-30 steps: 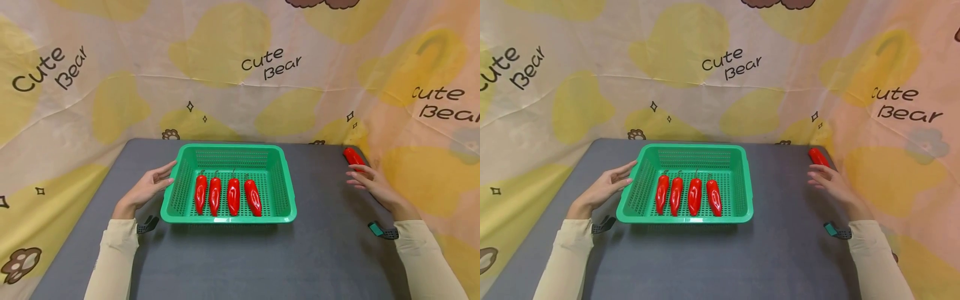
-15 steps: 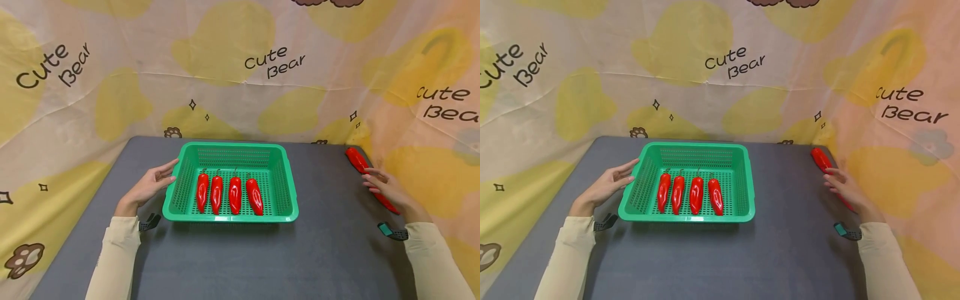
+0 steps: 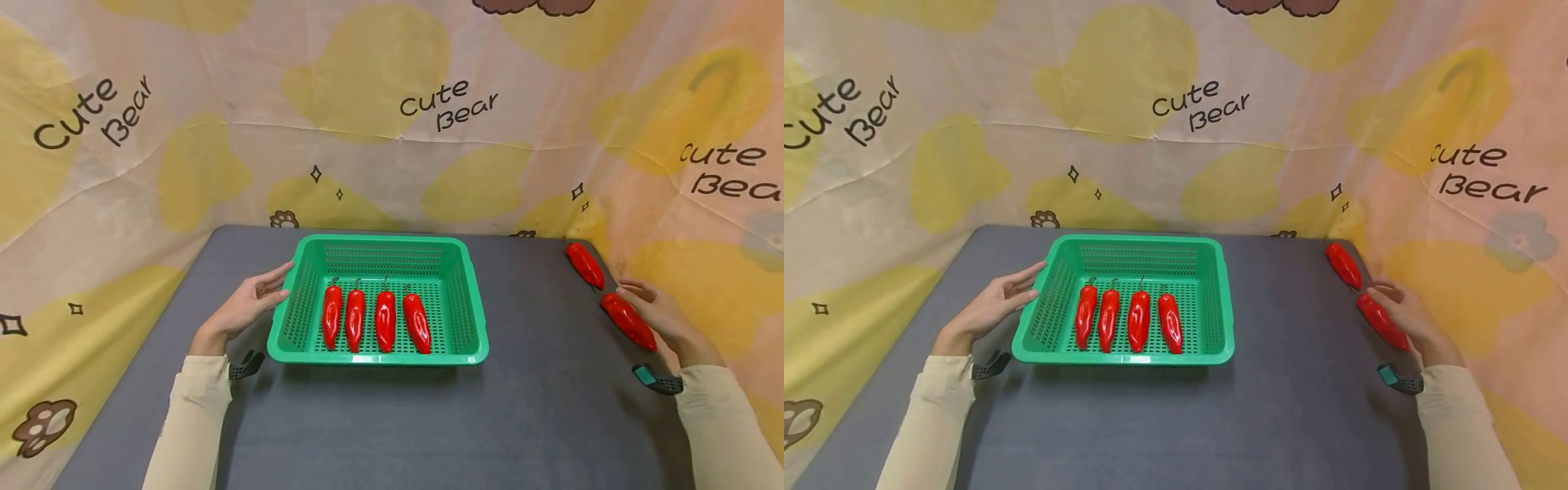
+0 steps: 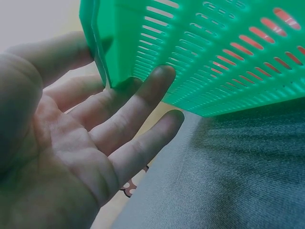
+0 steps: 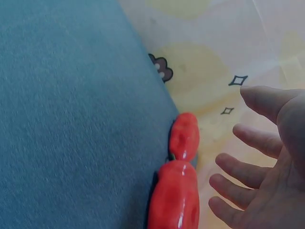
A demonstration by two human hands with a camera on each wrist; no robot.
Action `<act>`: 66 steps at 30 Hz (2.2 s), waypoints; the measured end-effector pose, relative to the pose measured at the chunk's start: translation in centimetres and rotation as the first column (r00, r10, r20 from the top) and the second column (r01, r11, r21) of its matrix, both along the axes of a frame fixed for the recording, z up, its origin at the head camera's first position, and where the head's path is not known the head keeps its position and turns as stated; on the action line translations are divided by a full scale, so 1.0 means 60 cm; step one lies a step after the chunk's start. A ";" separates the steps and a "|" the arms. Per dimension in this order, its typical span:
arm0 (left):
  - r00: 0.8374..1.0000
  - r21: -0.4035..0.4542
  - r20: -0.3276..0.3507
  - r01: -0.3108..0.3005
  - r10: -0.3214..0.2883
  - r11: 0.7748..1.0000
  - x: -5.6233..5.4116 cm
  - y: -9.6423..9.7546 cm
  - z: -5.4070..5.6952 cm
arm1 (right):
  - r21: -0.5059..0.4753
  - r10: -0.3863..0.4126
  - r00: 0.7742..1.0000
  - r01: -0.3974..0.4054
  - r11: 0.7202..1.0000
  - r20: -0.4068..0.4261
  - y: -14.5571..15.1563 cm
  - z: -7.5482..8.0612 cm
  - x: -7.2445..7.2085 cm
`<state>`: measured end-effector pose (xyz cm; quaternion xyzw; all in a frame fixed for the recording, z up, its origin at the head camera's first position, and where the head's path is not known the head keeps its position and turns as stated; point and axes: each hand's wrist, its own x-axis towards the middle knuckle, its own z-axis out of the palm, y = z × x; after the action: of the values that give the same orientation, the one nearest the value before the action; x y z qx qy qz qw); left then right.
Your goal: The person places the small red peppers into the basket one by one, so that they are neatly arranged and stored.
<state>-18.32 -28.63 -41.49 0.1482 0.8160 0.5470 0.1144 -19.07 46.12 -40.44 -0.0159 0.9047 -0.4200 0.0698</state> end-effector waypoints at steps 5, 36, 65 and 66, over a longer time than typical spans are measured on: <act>1.000 0.006 -0.003 0.004 -0.004 1.000 0.002 -0.001 0.001 | 0.037 0.007 0.998 -0.010 0.999 0.068 0.011 0.000 -0.003; 1.000 0.019 -0.007 0.017 -0.017 1.000 0.004 0.003 0.003 | 0.164 0.156 0.982 -0.172 0.971 0.102 0.030 -0.042 -0.005; 1.000 -0.014 -0.015 0.016 -0.016 1.000 0.006 0.004 0.005 | -0.042 0.220 0.976 -0.220 0.975 -0.009 -0.051 0.032 0.005; 1.000 -0.016 -0.018 0.012 -0.013 1.000 0.005 0.003 0.005 | -0.057 0.224 0.974 -0.225 0.973 -0.023 -0.056 0.035 0.003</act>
<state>-18.00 -28.43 -41.17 0.1574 0.8203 0.5384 0.1114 -18.89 42.75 -38.35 -0.1237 0.8848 -0.4360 0.1087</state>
